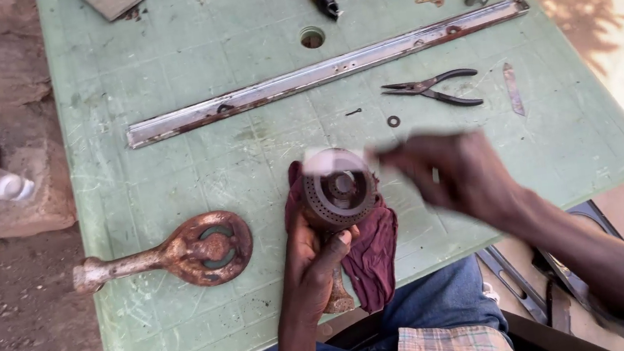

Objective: Disassembling small components from a metal rail using pliers and cleaning a stove burner with a toothbrush and cloth.

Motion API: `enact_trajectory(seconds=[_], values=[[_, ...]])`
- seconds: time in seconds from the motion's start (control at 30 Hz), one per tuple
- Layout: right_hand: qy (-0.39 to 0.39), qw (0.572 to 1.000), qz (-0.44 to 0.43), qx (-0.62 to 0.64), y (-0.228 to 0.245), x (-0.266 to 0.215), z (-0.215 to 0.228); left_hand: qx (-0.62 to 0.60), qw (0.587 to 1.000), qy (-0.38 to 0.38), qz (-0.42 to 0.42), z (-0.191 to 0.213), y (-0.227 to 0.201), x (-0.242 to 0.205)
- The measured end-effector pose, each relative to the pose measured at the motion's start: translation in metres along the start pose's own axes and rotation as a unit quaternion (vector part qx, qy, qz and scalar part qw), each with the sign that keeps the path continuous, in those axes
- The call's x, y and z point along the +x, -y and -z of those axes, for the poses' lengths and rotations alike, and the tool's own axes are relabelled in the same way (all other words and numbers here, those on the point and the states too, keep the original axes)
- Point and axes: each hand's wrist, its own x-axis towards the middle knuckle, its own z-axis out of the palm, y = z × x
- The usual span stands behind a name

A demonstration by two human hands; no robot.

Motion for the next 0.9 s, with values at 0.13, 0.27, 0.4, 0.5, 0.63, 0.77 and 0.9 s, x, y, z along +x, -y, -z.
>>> enact_trajectory(seconds=[0.13, 0.27, 0.4, 0.5, 0.63, 0.77, 0.9], values=[[-0.074, 0.994, -0.055, -0.059, 0.016, -0.003, -0.003, -0.011, 1.000, -0.020, -0.005, 0.002, 0.017, -0.006], [-0.060, 0.996, -0.061, -0.026, -0.016, -0.007, -0.015, 0.039, 0.999, -0.008, 0.000, -0.006, -0.012, -0.005], [-0.114, 0.988, -0.104, -0.017, -0.006, -0.012, -0.008, 0.045, 0.998, -0.042, -0.003, 0.000, -0.005, 0.008], [-0.032, 0.998, -0.027, 0.042, 0.002, -0.024, -0.018, -0.016, 0.999, -0.031, -0.011, -0.002, -0.004, -0.002], [-0.103, 0.990, -0.098, 0.004, 0.001, -0.025, -0.010, 0.029, 0.999, -0.018, -0.017, -0.010, -0.007, -0.005], [-0.041, 0.982, -0.125, 0.133, -0.012, -0.020, -0.018, 0.001, 0.999, 0.008, -0.040, -0.012, -0.015, 0.000], [-0.135, 0.987, -0.067, -0.047, 0.002, -0.006, -0.005, 0.022, 0.999, 0.000, -0.047, 0.002, 0.001, 0.002]])
